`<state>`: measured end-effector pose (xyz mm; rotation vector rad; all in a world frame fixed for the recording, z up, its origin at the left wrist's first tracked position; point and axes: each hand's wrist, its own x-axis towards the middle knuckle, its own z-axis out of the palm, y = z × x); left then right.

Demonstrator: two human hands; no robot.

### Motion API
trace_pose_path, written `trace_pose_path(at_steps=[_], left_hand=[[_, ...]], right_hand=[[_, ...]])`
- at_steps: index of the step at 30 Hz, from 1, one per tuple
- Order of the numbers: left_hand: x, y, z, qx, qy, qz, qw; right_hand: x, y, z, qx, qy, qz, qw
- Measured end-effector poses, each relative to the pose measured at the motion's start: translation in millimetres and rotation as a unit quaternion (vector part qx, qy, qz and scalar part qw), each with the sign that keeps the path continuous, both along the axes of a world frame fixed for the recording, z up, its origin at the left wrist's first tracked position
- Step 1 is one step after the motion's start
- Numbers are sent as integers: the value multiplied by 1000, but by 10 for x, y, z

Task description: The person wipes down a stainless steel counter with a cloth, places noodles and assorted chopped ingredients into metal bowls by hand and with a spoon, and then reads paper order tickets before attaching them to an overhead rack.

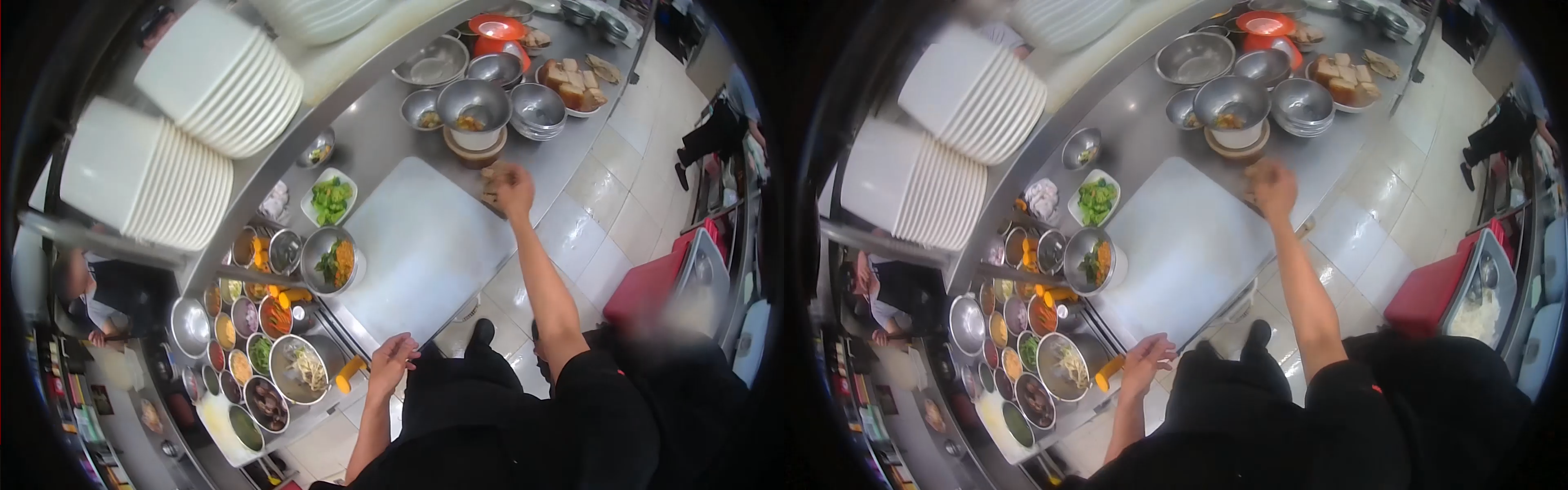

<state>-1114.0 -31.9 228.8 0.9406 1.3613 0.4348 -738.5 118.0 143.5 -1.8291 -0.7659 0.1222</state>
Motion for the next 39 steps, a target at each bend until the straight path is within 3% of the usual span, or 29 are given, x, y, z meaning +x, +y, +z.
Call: trace_pose_path(at_steps=[1,3,7,13,18,19,26,28,30,34,39], left_hand=[[24,-7,-2,4,-1,-3,1000],[54,-3,-4,4,4,-7,1000],[-3,63,-108,-16,-16,69,997],[-165,546,-142,0,-136,280,950],[-291,1085,-318,-29,-181,345,921],[-253,1141,-266,15,-161,341,926],[-338,1539,-425,36,-21,332,942],[-153,1524,-309,73,-32,342,936],[21,1468,-281,93,-57,255,961],[756,1388,-406,41,-36,250,967],[2002,1351,-127,35,-92,90,991]], right_hand=[[-27,-34,-18,4,2,-7,1000],[-112,-80,-32,-120,-230,-12,966],[-144,-100,9,-136,-200,61,968],[-92,-212,-68,-123,-299,129,937],[32,-312,-26,-153,-302,135,931],[41,-309,20,-143,-281,149,937],[425,-245,22,-128,-250,172,944],[568,-192,34,-126,-252,179,943],[738,-134,19,-128,-251,194,940],[1025,-16,2,-112,-231,213,943],[1216,-93,142,-75,-132,271,951]])
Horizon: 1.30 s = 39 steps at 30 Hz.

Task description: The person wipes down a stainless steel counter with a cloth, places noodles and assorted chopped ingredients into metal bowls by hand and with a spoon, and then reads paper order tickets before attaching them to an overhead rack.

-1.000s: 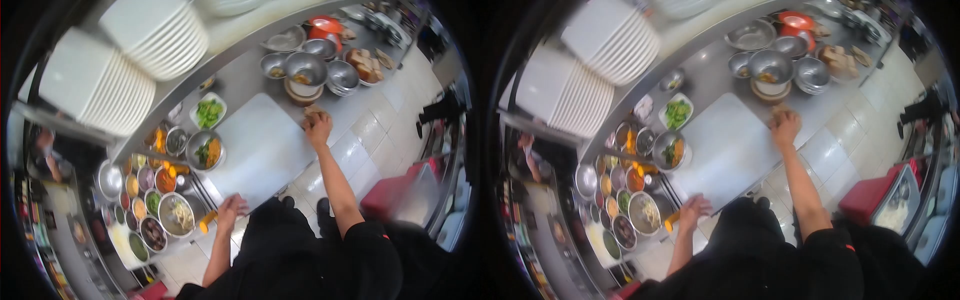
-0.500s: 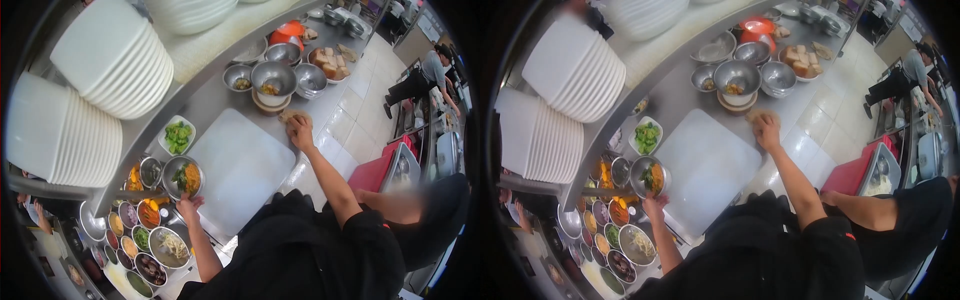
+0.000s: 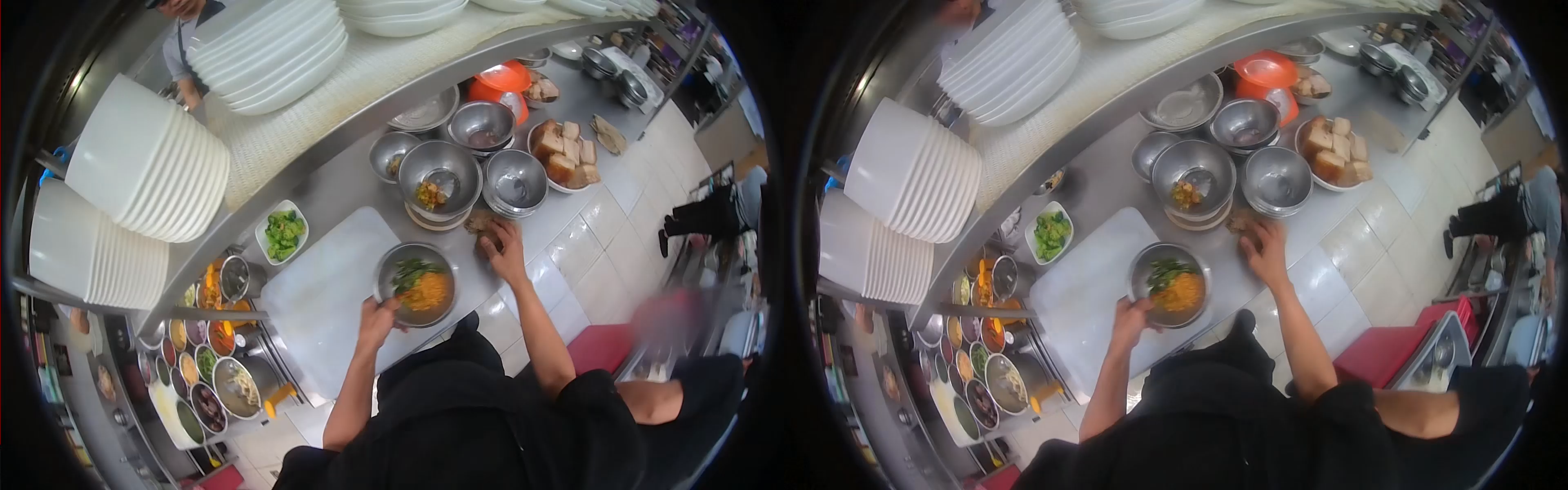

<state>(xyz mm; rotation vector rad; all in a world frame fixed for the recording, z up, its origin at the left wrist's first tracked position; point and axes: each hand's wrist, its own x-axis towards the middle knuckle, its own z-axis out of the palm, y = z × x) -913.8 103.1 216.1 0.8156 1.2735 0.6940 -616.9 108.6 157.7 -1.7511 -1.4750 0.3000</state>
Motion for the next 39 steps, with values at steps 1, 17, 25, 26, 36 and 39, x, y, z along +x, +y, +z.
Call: trace_pose_path(at_steps=[1,17,25,26,36,39], left_hand=[[194,22,-32,11,0,-29,1000],[357,714,-116,-36,149,26,988],[519,2380,-366,51,133,70,987],[565,2461,-388,50,124,70,988],[-156,3083,-1078,-35,-3,114,993],[-565,3229,-1350,-45,-31,174,983]], right_hand=[[40,-29,29,11,-5,-3,1000],[-175,-480,288,-22,379,-77,922],[-175,-359,283,-174,204,-118,956],[-136,-353,283,-162,207,-138,955],[-146,-132,365,-119,158,-146,969],[-132,20,178,-130,156,-135,970]])
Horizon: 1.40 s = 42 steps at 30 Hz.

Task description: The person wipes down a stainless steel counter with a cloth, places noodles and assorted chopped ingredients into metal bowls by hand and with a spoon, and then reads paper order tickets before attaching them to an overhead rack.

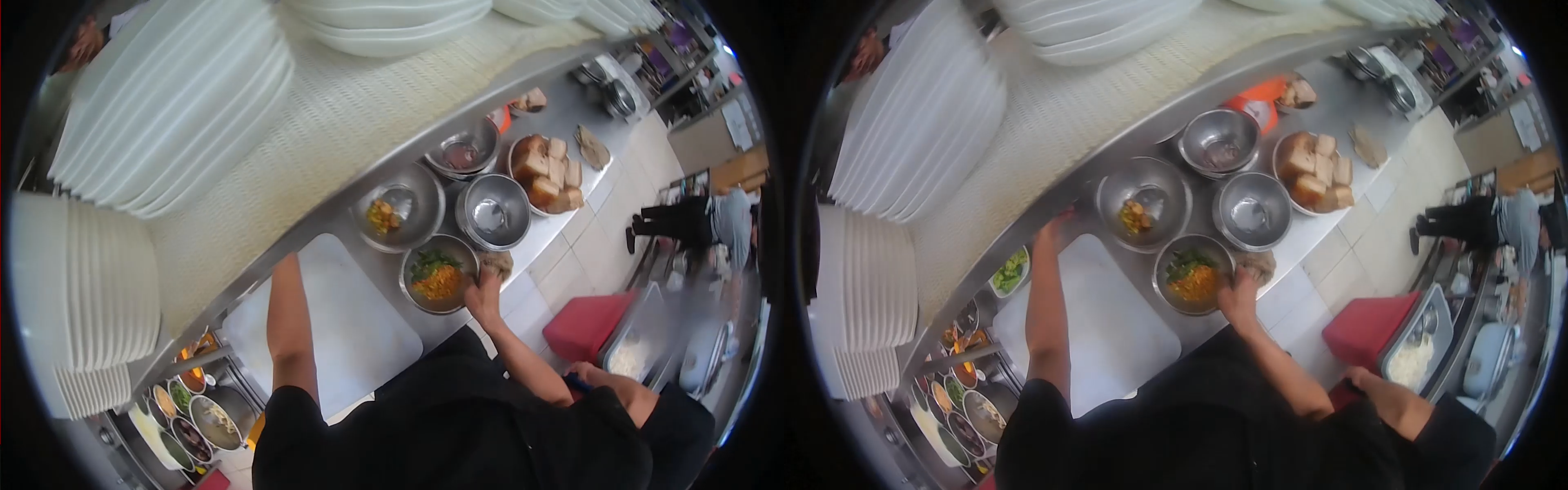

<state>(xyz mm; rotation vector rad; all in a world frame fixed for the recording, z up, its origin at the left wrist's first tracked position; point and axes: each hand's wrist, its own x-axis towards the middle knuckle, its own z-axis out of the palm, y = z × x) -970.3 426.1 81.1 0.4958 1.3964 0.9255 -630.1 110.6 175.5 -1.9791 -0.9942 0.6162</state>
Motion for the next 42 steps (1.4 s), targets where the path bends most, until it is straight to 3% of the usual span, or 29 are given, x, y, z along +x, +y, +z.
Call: trace_pose_path(at_steps=[6,9,11,13,14,15,16,18,19,21,23,25,26,28,30,32,33,34,36,38,40,42], left_hand=[[-625,308,-471,9,-46,89,995],[-1031,686,-1003,33,-122,124,984],[-630,-181,101,90,71,47,992],[-198,-890,1020,126,195,23,972],[-308,-1101,984,192,171,91,962],[116,-1442,1588,165,163,186,955],[276,-1711,1767,278,289,129,907],[765,-2163,2342,242,254,160,923],[941,-2330,2493,279,220,103,929],[1371,-2525,2665,350,162,-43,922],[1923,-2603,2703,384,111,-190,897],[2728,-2630,2738,359,22,-305,882],[3205,-2676,2824,327,-32,-365,871],[3918,-2679,2668,218,2,-437,873],[4588,-2768,2517,235,69,-502,830],[5084,-2809,2403,281,136,-597,739],[5306,-2828,2423,301,153,-624,704],[5475,-2855,2358,308,145,-619,708],[5765,-2837,2162,421,175,-623,635],[5982,-2777,2028,432,188,-613,634],[6228,-2727,1924,450,224,-603,620],[6405,-2625,1936,458,219,-580,637]], right_hand=[[-61,284,12,-33,-37,12,999],[-20,291,-22,-67,-28,79,994],[25,326,372,-170,154,121,966],[150,306,589,-199,208,203,936],[151,245,313,-146,122,234,953],[177,224,58,-93,36,264,959],[336,234,208,-82,39,257,962],[718,154,479,-92,-16,397,913],[903,126,395,-80,-15,393,916],[1298,81,126,73,65,499,861],[1850,-97,675,-146,253,450,844],[2337,-228,565,-173,171,416,876],[2533,-341,359,-89,81,373,920],[2936,-481,228,-92,53,296,949],[3236,-655,330,-149,28,122,981],[3528,-779,469,-156,67,68,983],[3655,-836,468,-96,111,19,989],[3770,-870,479,-36,153,-25,987],[3915,-896,537,0,112,-31,993],[4052,-867,608,33,73,-35,996],[4213,-778,699,46,162,10,986],[4399,-649,777,43,146,32,988]])
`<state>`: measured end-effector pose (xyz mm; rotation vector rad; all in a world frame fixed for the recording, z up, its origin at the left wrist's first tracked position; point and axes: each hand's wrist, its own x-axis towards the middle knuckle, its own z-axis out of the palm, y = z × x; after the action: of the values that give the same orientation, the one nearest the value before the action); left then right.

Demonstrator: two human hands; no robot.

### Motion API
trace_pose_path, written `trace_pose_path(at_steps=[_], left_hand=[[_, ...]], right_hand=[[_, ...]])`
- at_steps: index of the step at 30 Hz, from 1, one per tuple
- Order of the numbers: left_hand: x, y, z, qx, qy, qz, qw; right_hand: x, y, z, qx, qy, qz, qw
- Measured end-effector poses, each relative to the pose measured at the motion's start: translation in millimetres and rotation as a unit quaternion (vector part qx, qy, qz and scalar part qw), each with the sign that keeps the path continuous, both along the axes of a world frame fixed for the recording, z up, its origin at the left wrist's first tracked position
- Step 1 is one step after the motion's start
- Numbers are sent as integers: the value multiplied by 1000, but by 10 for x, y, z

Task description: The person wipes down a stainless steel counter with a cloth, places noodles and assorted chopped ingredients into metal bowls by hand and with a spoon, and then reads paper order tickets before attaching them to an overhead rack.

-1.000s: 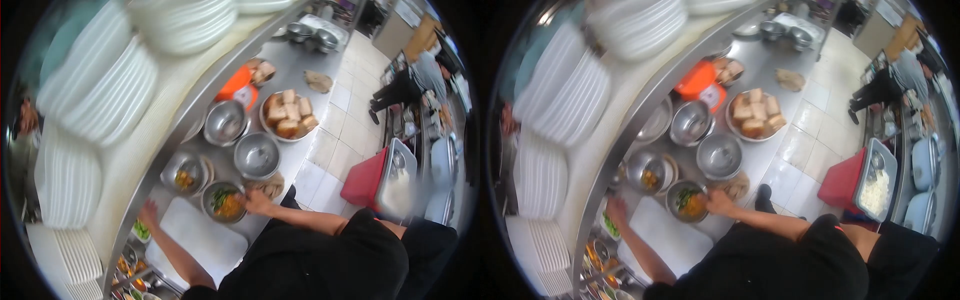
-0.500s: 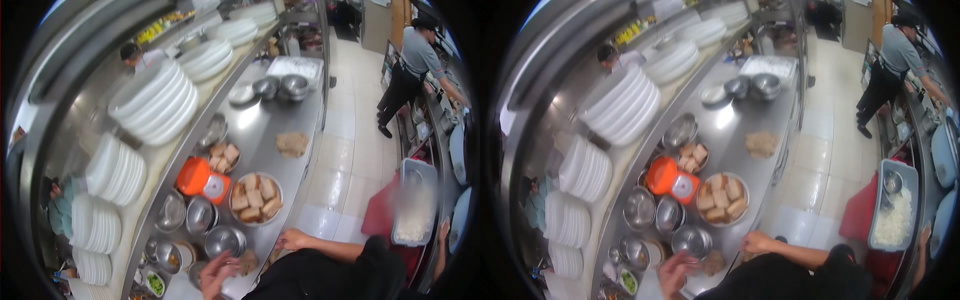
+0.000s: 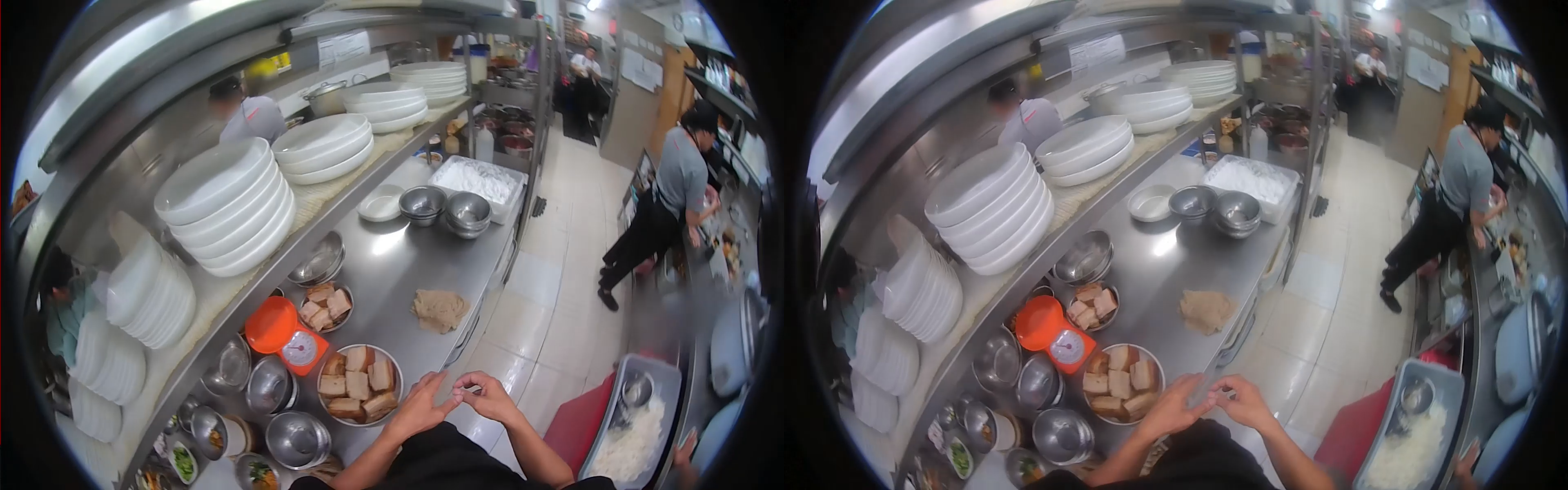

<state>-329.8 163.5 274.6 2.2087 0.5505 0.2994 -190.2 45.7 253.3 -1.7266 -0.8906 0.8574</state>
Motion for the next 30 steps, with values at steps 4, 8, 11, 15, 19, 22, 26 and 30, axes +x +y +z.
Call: trace_pose_path(at_steps=[4,8,11,15,19,22,26,30], left_hand=[[361,230,1,-36,-11,69,997],[770,582,-324,1,-7,159,987],[1107,897,-736,12,56,206,977],[1525,1281,-464,-76,-34,242,967],[1912,1690,674,98,-322,351,874],[1955,1978,1394,147,-493,383,767],[2034,2333,2245,330,-605,402,603],[2253,2681,2992,359,-544,523,549]], right_hand=[[452,362,66,35,18,33,999],[941,745,30,38,-17,66,997],[1365,842,-468,-84,25,68,994],[1907,146,-1812,-330,-74,222,915],[2216,-591,-2323,-452,-42,118,883],[2461,-890,-2511,-482,-23,-9,876],[2824,-869,-2733,-433,-41,-118,892],[3475,-300,-2679,-299,-158,-120,934]])
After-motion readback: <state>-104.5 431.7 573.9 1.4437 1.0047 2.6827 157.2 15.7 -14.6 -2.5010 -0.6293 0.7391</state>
